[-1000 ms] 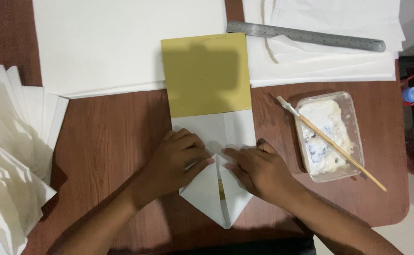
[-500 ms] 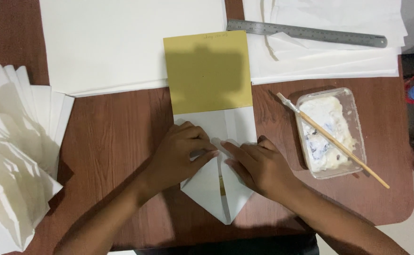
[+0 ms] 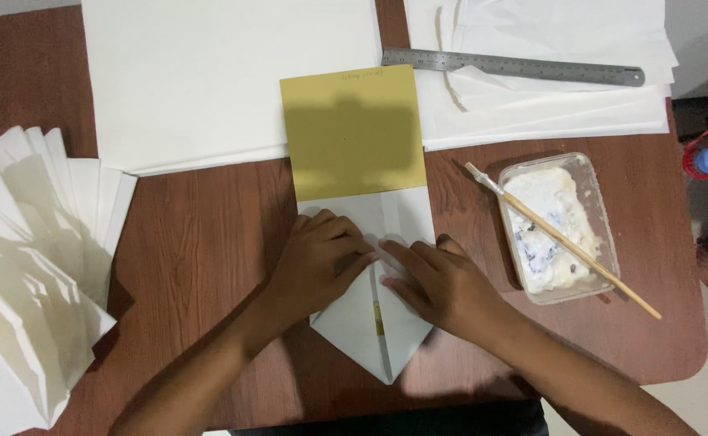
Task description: The person applies a white paste to the edge of a yellow paper using a brush, then folds a white paper over the glued area and presses it down to adhere. The person repeats the gluing and folding process on another section of the paper.
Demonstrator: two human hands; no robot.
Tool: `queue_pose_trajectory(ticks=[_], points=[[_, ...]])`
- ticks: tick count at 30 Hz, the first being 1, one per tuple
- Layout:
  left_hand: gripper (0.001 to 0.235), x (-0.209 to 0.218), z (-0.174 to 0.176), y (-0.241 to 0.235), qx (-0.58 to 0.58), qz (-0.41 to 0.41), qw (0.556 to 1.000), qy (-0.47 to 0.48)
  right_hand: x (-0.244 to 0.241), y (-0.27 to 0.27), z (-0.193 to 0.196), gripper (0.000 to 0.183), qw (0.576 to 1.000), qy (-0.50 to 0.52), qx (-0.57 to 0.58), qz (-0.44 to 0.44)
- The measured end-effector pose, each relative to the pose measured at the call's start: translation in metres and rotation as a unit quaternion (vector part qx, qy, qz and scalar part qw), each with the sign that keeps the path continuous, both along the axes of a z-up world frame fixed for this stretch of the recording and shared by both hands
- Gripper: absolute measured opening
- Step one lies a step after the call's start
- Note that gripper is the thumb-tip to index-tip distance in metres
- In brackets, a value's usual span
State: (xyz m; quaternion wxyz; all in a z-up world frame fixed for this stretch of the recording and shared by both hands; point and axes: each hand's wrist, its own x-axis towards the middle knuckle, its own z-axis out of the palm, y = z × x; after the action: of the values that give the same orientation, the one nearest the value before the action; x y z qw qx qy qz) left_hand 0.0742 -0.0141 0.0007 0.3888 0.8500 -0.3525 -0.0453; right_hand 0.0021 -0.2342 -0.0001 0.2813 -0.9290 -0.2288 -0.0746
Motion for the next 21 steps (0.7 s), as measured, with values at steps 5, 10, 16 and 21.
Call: queue_pose_trajectory(ticks=[5, 10, 16, 21], points=[[0.006, -0.006, -0.008, -0.001, 0.01, 0.009, 0.999, -0.049, -0.006, -0.01, 0.002, 0.044, 0.999, 0.027, -0.003, 0.046], [0.015, -0.009, -0.018, -0.001, -0.002, 0.014, 0.996, -0.09, -0.028, -0.005, 0.011, 0.082, 0.989, 0.041, -0.107, 0.09], [0.019, -0.009, -0.023, -0.001, 0.017, 0.007, 0.993, -0.118, -0.064, 0.002, 0.006, 0.112, 0.938, -0.024, -0.345, 0.029], [0.018, -0.012, -0.023, -0.001, 0.014, 0.014, 0.982, -0.188, -0.076, 0.007, 0.014, 0.11, 0.909, -0.057, -0.413, 0.018]])
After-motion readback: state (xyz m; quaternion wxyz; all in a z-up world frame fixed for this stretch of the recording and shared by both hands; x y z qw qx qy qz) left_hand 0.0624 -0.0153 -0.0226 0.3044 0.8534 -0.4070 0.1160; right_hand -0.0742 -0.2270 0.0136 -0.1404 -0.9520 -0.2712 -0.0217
